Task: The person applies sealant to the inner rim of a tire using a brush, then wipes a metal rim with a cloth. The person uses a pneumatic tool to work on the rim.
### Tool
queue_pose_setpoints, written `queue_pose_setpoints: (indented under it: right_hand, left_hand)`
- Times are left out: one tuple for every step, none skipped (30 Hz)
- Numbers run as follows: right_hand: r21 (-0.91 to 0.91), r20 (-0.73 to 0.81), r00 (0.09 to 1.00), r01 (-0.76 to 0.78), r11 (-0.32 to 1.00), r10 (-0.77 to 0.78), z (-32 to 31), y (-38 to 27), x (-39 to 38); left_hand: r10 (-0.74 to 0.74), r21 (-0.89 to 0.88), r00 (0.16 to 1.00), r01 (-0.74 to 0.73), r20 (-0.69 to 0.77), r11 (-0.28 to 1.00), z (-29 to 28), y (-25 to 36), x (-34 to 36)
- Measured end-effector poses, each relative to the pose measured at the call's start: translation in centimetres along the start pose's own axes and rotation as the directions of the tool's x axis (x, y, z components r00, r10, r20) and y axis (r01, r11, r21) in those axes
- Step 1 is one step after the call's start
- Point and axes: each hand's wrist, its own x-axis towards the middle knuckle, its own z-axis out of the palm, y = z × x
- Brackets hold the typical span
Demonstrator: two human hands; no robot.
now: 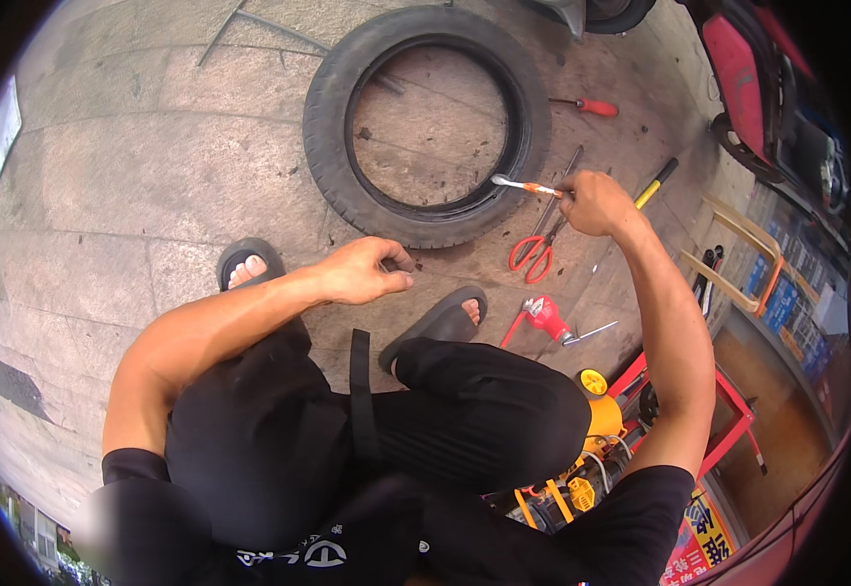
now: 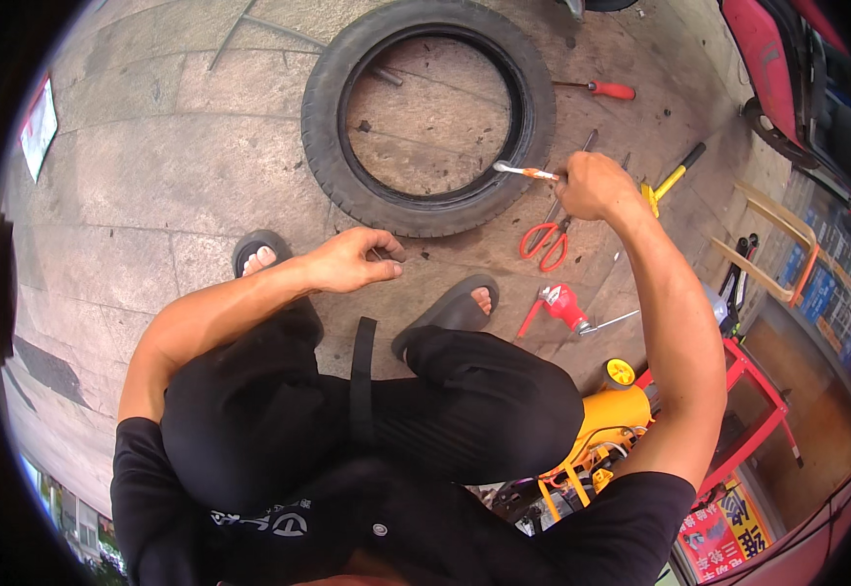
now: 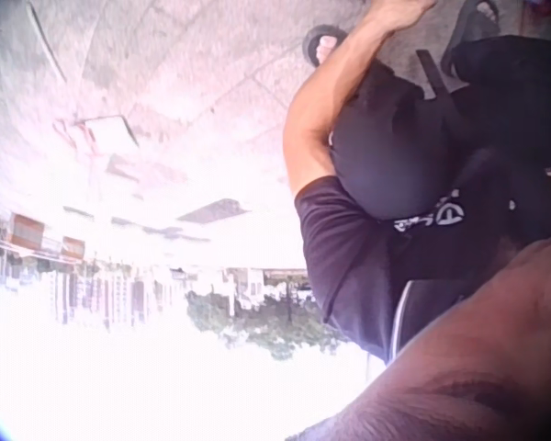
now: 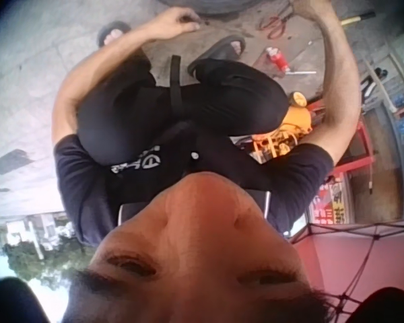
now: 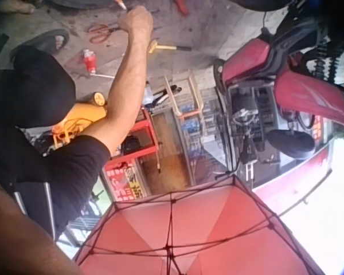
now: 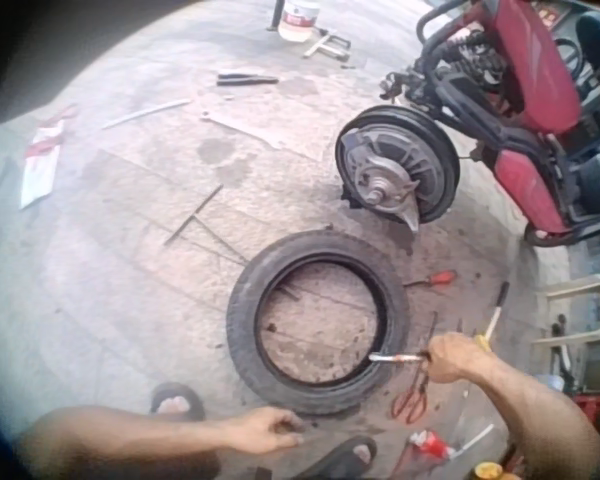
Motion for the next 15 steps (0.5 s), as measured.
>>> queue_pose_setpoints:
  right_hand:
    - [-0.08, -0.054, 0.998, -0.026, 0.996, 0.022, -1.2, 0.3, 0.7]
    - [-0.162, -0.113, 0.992, -0.082, 0.983, 0.064, -2.6, 0.5, 1.4]
    - [-0.239, -0.16, 0.985, -0.096, 0.966, 0.059, -3.5, 0.3, 2.1]
    - [-0.313, -0.218, 0.975, -0.114, 0.943, 0.045, -4.5, -0.2, 2.8]
    - [-0.339, -0.283, 0.959, -0.116, 0.933, 0.016, -5.3, -0.7, 3.4]
    - [-0.365, -0.354, 0.935, -0.116, 0.924, -0.023, -6.1, -1.5, 4.0]
    - [-0.39, -0.419, 0.906, -0.115, 0.914, -0.065, -6.9, -2.3, 4.6]
    - [-0.427, -0.442, 0.89, -0.094, 0.899, -0.116, -7.7, -3.2, 5.1]
    - [-0.463, -0.464, 0.87, -0.076, 0.883, -0.169, -8.5, -4.0, 5.5]
    - [-0.493, -0.494, 0.84, -0.059, 0.868, -0.224, -9.1, -4.9, 5.9]
    - [-0.499, -0.5, 0.823, -0.02, 0.866, -0.269, -9.6, -5.9, 6.2]
    - [-0.502, -0.517, 0.795, 0.018, 0.865, -0.317, -10.0, -6.8, 6.5]
    - [-0.497, -0.534, 0.768, 0.052, 0.866, -0.353, -10.3, -7.8, 6.7]
    - [-0.587, -0.555, 0.707, 0.041, 0.809, -0.439, -10.5, -8.8, 6.9]
    - [-0.587, -0.568, 0.673, 0.072, 0.806, -0.474, -10.5, -9.8, 6.9]
  left_hand:
    - [0.014, 0.029, 1.0, -0.014, -0.009, 0.999, -0.2, -0.4, -0.2]
    - [0.03, 0.058, 0.999, -0.029, -0.016, 0.998, -0.4, -0.8, -0.4]
    - [0.012, 0.071, 1.0, -0.01, -0.016, 0.997, -0.6, -1.3, -0.5]
    - [-0.006, 0.084, 1.0, 0.007, -0.017, 0.996, -0.7, -1.7, -0.6]
    - [-0.039, 0.102, 0.999, 0.041, -0.019, 0.994, -0.8, -2.1, -0.6]
    - [-0.022, 0.13, 0.999, 0.025, -0.028, 0.991, -0.9, -2.4, -0.7]
    - [-0.024, 0.159, 0.999, 0.029, -0.036, 0.987, -1.0, -2.7, -0.8]
    - [-0.039, 0.189, 0.998, 0.046, -0.041, 0.981, -1.0, -2.9, -0.9]
    - [-0.028, 0.171, 0.998, 0.036, -0.049, 0.985, -0.9, -3.0, -1.0]
    - [-0.026, 0.156, 0.998, 0.035, -0.055, 0.987, -0.9, -3.1, -1.1]
    - [-0.042, 0.142, 0.998, 0.048, -0.045, 0.989, -0.9, -3.1, -1.1]
    - [-0.03, 0.133, 0.998, 0.037, -0.054, 0.99, -0.8, -3.1, -1.2]
    - [-0.033, 0.127, 0.998, 0.04, -0.056, 0.991, -0.8, -3.0, -1.1]
    - [-0.033, 0.121, 0.998, 0.04, -0.057, 0.992, -0.7, -2.9, -1.1]
    - [-0.028, 0.122, 0.998, 0.035, -0.061, 0.992, -0.7, -2.7, -1.0]
